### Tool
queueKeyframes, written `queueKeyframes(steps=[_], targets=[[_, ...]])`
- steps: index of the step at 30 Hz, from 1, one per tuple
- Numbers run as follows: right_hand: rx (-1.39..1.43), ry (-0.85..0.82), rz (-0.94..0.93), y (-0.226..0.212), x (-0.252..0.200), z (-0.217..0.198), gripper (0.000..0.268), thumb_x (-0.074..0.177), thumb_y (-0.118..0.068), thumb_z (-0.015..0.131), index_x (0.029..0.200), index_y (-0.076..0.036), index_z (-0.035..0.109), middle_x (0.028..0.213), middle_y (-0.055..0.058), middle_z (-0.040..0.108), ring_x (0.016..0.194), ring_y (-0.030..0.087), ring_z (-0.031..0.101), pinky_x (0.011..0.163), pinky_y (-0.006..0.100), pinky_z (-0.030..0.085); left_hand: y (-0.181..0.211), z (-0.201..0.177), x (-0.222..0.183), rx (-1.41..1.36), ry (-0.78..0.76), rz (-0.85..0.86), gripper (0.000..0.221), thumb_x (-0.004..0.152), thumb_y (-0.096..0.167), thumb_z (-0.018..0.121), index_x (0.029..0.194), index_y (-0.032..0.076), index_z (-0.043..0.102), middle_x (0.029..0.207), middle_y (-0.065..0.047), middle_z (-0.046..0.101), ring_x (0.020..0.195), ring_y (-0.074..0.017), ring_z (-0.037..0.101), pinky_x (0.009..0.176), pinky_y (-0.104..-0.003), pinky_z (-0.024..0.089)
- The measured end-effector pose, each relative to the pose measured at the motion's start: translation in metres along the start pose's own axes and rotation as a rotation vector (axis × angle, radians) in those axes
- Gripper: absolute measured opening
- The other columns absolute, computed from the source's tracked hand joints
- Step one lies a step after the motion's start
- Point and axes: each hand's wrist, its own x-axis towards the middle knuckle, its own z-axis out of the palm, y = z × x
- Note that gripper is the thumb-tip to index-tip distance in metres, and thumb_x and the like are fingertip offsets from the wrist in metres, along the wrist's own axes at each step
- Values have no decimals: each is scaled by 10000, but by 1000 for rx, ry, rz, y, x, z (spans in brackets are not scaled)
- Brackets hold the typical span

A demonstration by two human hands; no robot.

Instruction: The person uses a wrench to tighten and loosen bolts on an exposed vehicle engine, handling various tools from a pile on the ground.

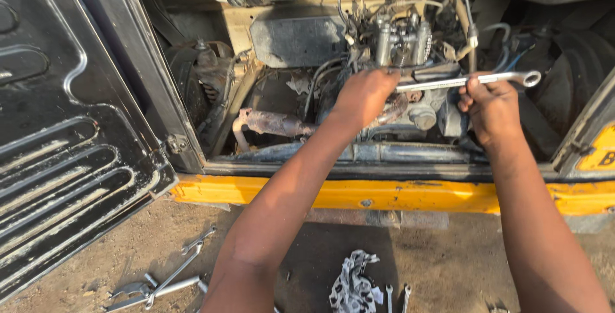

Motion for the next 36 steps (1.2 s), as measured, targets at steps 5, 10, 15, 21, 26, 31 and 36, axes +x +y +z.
queueKeyframes(steps=[5, 10, 15, 21, 26, 31, 36], targets=[[-26, 32, 2, -4, -3, -1, 49, 1052, -26, 642, 1047, 1, 683, 894, 89, 656, 711, 136, 541, 653, 290, 451, -9, -7, 10, -49, -115, 31, 331, 833, -61, 591, 1139, 39, 668, 1036, -205, 718, 999, -408, 709, 854, -496, 562], [-39, 108, -151, 3, 4, 22, 54, 1066, -10, 649, 1021, 17, 656, 872, 93, 665, 663, 135, 554, 615, 285, 477, -16, -11, 7, -251, -61, -36, 203, 867, 107, 691, 1058, 47, 726, 999, -224, 710, 963, -419, 679, 818, -504, 526], [-287, 123, -163, -29, 31, 61, 100, 1106, -84, 650, 1032, -22, 622, 824, 18, 605, 631, 82, 491, 547, 256, 418, -7, -15, -28, -562, -215, -406, 323, 931, 185, 618, 1248, 145, 661, 1060, -150, 748, 827, -299, 749, 799, -420, 542], [-957, -182, -540, -50, 74, 116, 207, 1147, -125, 591, 1105, 18, 735, 904, 107, 703, 804, 196, 622, 776, 367, 502, 2, 7, -44, -635, 513, -285, 248, 894, 52, 626, 1105, 58, 756, 1036, -136, 759, 901, -206, 723, 816, -370, 574], [-1546, -437, -526, -39, 96, 194, 194, 862, -153, 721, 1026, -59, 762, 952, 166, 759, 841, 323, 712, 754, 469, 547, -12, -38, -40, -761, 1199, -664, 235, 1036, 40, 479, 1259, -18, 525, 1172, -115, 568, 1086, -203, 571, 1008, -375, 468], [-2072, -935, -762, 59, 25, 280, 108, 773, -173, 682, 724, -125, 765, 720, 106, 723, 679, 287, 730, 586, 455, 557, -43, -103, -72, -504, 1446, -475, 257, 1050, 30, 497, 1304, -9, 487, 1228, -108, 485, 1126, -208, 509, 1033, -381, 463], [-1725, -850, -526, 68, 21, 259, 119, 722, -144, 690, 794, -113, 779, 885, 116, 738, 827, 346, 713, 672, 466, 559, -87, -93, -112, -169, 1116, -466, 223, 958, 50, 532, 1147, 36, 650, 1056, -123, 660, 931, -239, 679, 886, -371, 557]])
